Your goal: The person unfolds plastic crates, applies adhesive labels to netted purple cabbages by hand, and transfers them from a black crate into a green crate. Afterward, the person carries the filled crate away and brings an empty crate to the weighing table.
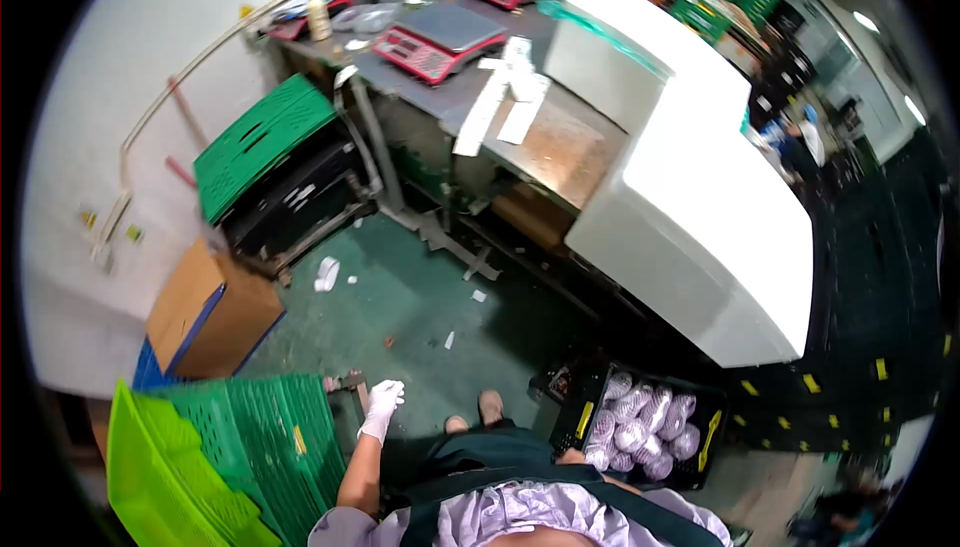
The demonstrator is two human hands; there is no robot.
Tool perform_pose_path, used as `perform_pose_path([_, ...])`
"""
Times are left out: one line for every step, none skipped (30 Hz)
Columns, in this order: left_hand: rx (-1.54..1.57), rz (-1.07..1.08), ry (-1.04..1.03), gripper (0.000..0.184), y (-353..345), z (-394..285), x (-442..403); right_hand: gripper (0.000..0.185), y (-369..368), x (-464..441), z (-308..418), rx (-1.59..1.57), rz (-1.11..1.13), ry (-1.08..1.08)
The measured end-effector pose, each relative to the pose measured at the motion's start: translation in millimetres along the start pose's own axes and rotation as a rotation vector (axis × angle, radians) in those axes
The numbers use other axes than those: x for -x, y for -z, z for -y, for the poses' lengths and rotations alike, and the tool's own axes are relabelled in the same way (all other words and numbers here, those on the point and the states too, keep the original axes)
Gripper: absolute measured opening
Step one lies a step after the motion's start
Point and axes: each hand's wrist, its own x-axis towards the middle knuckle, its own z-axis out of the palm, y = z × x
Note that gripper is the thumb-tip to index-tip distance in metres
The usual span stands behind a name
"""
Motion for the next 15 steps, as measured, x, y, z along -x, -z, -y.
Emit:
perform_pose_path([0.001, 0.033, -0.019, 0.013, -6.8, -17.1, -13.5, 0.026, 86.0, 78.2, 69.4, -0.032, -0.124, 0.023])
perform_pose_path([-0.055, 0.036, -0.056, 0.013, -12.9, -37.0, -23.5, 0.028, 93.3, 62.4, 78.0, -0.084, -0.142, 0.053])
perform_pose_path([-0.072, 0.060, -0.101, 0.013, -18.7, -61.2, -31.1, 0.030, 97.5, 43.4, 84.0, -0.132, -0.161, 0.087])
perform_pose_path([-0.084, 0.086, -0.123, 0.012, -24.6, -84.2, -40.5, 0.031, 112.4, 36.0, 97.4, -0.212, -0.172, 0.171])
perform_pose_path([-0.089, 0.105, -0.138, 0.012, -30.0, -104.7, -50.6, 0.031, 127.9, 28.4, 111.7, -0.283, -0.180, 0.259])
perform_pose_path([-0.087, 0.152, -0.206, 0.012, -36.4, -121.2, -63.5, 0.025, 138.8, 16.3, 126.3, -0.325, -0.167, 0.251])
perform_pose_path([-0.070, 0.180, -0.269, 0.012, -40.2, -134.5, -73.4, 0.020, 149.4, 5.0, 138.9, -0.350, -0.146, 0.259])
perform_pose_path([-0.100, 0.152, -0.288, 0.013, -42.6, -149.7, -75.0, 0.020, 164.7, 4.5, 153.5, -0.330, -0.122, 0.287])
perform_pose_path([-0.122, 0.112, -0.315, 0.014, -49.9, -169.2, -75.6, 0.018, 188.0, 7.1, 173.3, -0.426, -0.058, 0.272])
perform_pose_path([-0.124, 0.118, -0.326, 0.015, -57.7, -190.0, -71.6, 0.018, 204.4, 4.6, 191.5, -0.514, 0.015, 0.253])
perform_pose_path([-0.132, 0.118, -0.329, 0.015, -60.4, -204.0, -64.6, 0.016, 209.1, -6.7, 200.1, -0.465, 0.008, 0.305])
perform_pose_path([-0.146, 0.123, -0.349, 0.014, -60.7, -206.8, -74.0, 0.016, 213.8, -13.5, 211.3, -0.562, 0.054, 0.303])
perform_pose_path([-0.160, 0.133, -0.371, 0.013, -62.4, -208.9, -85.0, 0.016, 219.0, -20.6, 219.5, -0.656, 0.097, 0.293])
perform_pose_path([-0.209, 0.096, -0.338, 0.014, -64.4, -220.5, -85.4, 0.016, 223.5, -31.6, 225.7, -0.660, 0.107, 0.301])
perform_pose_path([-0.259, 0.066, -0.301, 0.014, -64.8, -229.1, -85.5, 0.016, 226.2, -41.8, 229.8, -0.667, 0.115, 0.302])
